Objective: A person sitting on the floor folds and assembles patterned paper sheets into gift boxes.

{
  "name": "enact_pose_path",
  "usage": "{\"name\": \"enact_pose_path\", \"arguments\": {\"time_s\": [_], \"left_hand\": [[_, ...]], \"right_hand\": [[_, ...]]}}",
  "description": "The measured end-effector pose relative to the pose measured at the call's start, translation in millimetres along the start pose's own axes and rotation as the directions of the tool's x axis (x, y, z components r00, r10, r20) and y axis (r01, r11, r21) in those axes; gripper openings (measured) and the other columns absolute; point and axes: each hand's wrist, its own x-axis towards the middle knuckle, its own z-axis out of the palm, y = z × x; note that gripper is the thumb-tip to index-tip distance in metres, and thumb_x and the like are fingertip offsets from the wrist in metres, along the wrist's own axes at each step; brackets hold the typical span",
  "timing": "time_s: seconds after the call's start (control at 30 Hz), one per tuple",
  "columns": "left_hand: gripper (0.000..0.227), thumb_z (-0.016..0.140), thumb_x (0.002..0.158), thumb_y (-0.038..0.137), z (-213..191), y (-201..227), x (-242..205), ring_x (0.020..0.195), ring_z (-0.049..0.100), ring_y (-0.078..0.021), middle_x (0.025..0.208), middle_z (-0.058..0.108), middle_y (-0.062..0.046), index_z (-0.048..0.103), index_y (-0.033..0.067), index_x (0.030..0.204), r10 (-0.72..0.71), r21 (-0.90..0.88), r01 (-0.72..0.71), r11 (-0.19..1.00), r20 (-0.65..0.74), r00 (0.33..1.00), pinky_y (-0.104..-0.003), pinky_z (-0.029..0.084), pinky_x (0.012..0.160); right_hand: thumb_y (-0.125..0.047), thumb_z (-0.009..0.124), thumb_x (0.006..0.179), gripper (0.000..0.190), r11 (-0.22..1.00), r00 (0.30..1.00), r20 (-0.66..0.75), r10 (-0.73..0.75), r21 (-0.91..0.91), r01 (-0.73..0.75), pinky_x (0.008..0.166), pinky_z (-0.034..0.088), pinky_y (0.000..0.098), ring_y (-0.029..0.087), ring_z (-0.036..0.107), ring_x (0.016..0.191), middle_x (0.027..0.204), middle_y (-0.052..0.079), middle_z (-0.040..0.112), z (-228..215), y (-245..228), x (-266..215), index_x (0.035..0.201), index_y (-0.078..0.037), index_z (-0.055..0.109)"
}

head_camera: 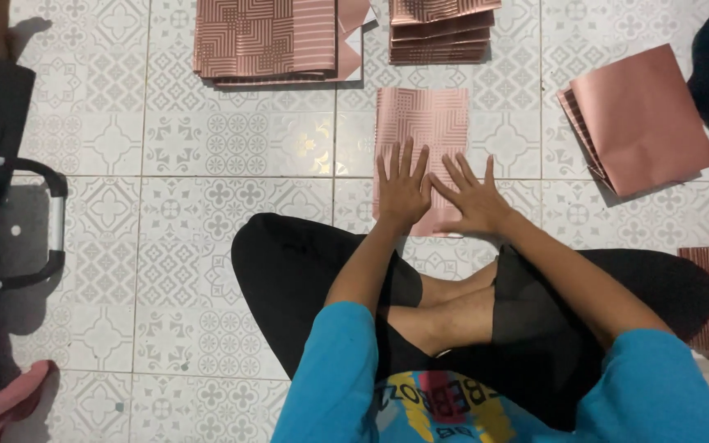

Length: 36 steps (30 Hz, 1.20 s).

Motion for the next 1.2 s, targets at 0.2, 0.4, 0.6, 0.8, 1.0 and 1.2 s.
{"name": "enact_pose_path", "arguments": {"time_s": [0.2, 0.4, 0.6, 0.8, 1.0, 1.2], "left_hand": [[0.059, 0.029, 0.108, 0.051, -15, 2, -2, 0.16, 0.014, -0.0318, 0.173, 0.021, -0.007, 0.036, 0.027, 0.161, -0.019, -0.035, 0.021, 0.999, 0.062, 0.998, -0.061, 0.008, 0.128], [0.063, 0.075, 0.083, 0.029, 32, -24, -1, 0.14, 0.04, -0.0433, 0.151, 0.044, -0.016, 0.057, 0.0136, 0.142, -0.264, -0.331, 0.075, 0.941, -0.574, 0.776, -0.057, 0.033, 0.117], [0.066, 0.081, 0.08, 0.036, -2, -28, -21, 0.122, 0.053, -0.0352, 0.132, 0.049, -0.008, 0.056, 0.0228, 0.14, -0.45, -0.387, 0.417, 0.823, 0.005, 0.893, -0.05, 0.051, 0.09], [0.059, 0.076, 0.087, 0.018, -21, -30, -39, 0.124, 0.06, -0.0409, 0.123, 0.062, -0.02, 0.053, 0.0046, 0.14, -0.335, -0.703, 0.33, 0.629, 0.138, 0.932, -0.051, 0.047, 0.106], [0.045, 0.071, 0.088, 0.016, -31, -24, -54, 0.128, 0.061, -0.0368, 0.127, 0.069, -0.02, 0.064, 0.0133, 0.132, -0.385, -0.765, 0.481, 0.429, 0.327, 0.863, -0.048, 0.048, 0.111], [0.04, 0.069, 0.092, 0.016, -129, 3, -75, 0.126, 0.061, -0.0361, 0.125, 0.068, -0.016, 0.065, 0.0147, 0.131, -0.287, -0.81, 0.432, 0.396, 0.337, 0.897, -0.049, 0.047, 0.105]], "right_hand": [[-0.098, 0.04, 0.075, 0.112, 0.998, 0.993, 0.107, 0.054, 0.016, -0.056, 0.113, 0.003, 0.0819, 0.04, 0.006, 0.157, 0.173, 0.01, 0.007, -7, -20, -19, 0.165, -0.038, 0.012], [-0.095, 0.05, 0.072, 0.113, 0.988, 0.983, 0.13, 0.131, 0.063, -0.14, 0.121, 0.003, 0.0724, 0.035, 0.008, 0.159, 0.173, 0.007, 0.01, -15, -28, -19, 0.164, -0.037, 0.019], [-0.092, 0.059, 0.067, 0.114, 0.896, 0.902, 0.16, 0.401, 0.137, -0.423, 0.127, 0.017, 0.0541, 0.038, 0.014, 0.158, 0.172, 0.018, 0.012, -54, -53, -30, 0.162, -0.035, 0.03], [-0.059, 0.091, 0.06, 0.113, 0.591, 0.8, 0.109, 0.59, 0.616, -0.52, 0.126, 0.027, 0.0501, 0.047, 0.025, 0.152, 0.169, 0.026, 0.01, -61, -51, -38, 0.156, -0.02, 0.047], [-0.02, 0.077, 0.095, 0.064, -0.059, 0.482, 0.192, 0.855, 0.959, -0.278, 0.099, 0.057, 0.0442, 0.041, 0.053, 0.133, 0.147, 0.022, 0.048, -14, -22, -40, 0.151, -0.019, 0.046], [0.001, 0.068, 0.094, 0.066, -0.176, 0.528, 0.158, 0.835, 0.984, -0.015, 0.07, 0.059, 0.0259, 0.014, 0.07, 0.085, 0.101, 0.004, 0.066, -36, -27, -63, 0.154, -0.008, 0.04]]}}
